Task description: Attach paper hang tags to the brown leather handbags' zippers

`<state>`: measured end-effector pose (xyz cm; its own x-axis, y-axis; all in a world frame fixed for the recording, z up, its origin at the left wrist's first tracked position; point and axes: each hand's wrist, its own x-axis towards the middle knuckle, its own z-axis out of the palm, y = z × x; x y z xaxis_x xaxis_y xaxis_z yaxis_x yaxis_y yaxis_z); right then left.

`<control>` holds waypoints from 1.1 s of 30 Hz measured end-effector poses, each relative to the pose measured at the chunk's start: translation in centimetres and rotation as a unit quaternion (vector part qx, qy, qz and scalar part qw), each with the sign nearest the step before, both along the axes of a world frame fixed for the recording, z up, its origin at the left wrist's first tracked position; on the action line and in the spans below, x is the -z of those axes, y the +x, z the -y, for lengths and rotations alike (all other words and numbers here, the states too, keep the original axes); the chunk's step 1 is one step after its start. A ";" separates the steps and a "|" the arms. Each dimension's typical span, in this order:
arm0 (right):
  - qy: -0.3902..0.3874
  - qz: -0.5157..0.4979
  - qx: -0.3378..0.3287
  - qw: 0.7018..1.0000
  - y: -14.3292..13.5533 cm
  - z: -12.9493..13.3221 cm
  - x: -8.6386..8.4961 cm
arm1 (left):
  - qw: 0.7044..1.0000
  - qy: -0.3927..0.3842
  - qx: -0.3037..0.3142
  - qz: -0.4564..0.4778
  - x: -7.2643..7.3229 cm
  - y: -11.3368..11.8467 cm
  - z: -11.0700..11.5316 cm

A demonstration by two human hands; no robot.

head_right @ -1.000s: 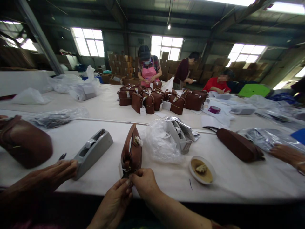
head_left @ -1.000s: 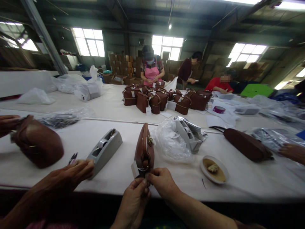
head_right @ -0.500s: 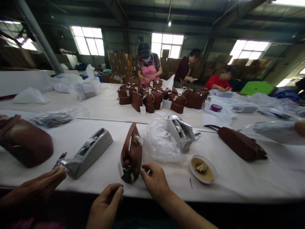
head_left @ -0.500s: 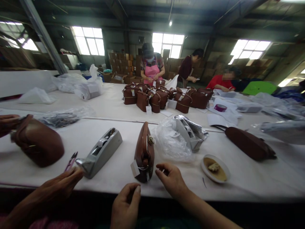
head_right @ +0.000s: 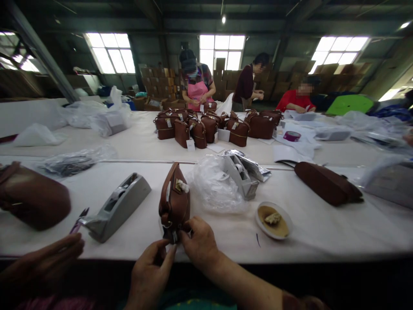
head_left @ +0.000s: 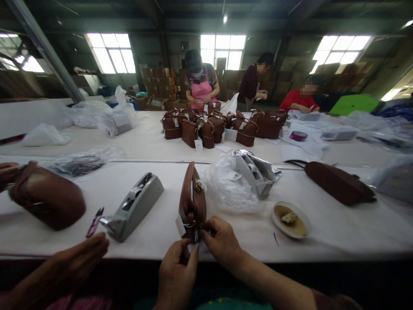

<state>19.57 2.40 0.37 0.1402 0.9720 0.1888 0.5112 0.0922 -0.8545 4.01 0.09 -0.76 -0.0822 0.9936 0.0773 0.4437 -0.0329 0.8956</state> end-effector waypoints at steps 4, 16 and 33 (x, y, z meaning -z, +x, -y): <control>0.020 -0.008 -0.017 1.000 0.1 -0.4 0.3 | 0.993 0.084 0.020 -0.076 -0.4 0.9 -0.2; -0.008 -0.066 -0.046 0.997 1.2 0.0 0.0 | 0.997 0.071 0.013 0.010 -1.6 1.1 -0.2; 0.134 0.268 -0.049 0.953 1.9 1.6 0.2 | 0.959 -0.194 0.077 0.193 -0.8 3.0 -0.2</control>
<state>21.47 0.76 0.16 -0.1353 0.8825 0.4505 0.8452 0.3401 -0.4124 6.98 0.31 0.04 0.1195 0.9443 -0.3066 0.0935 0.2968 0.9504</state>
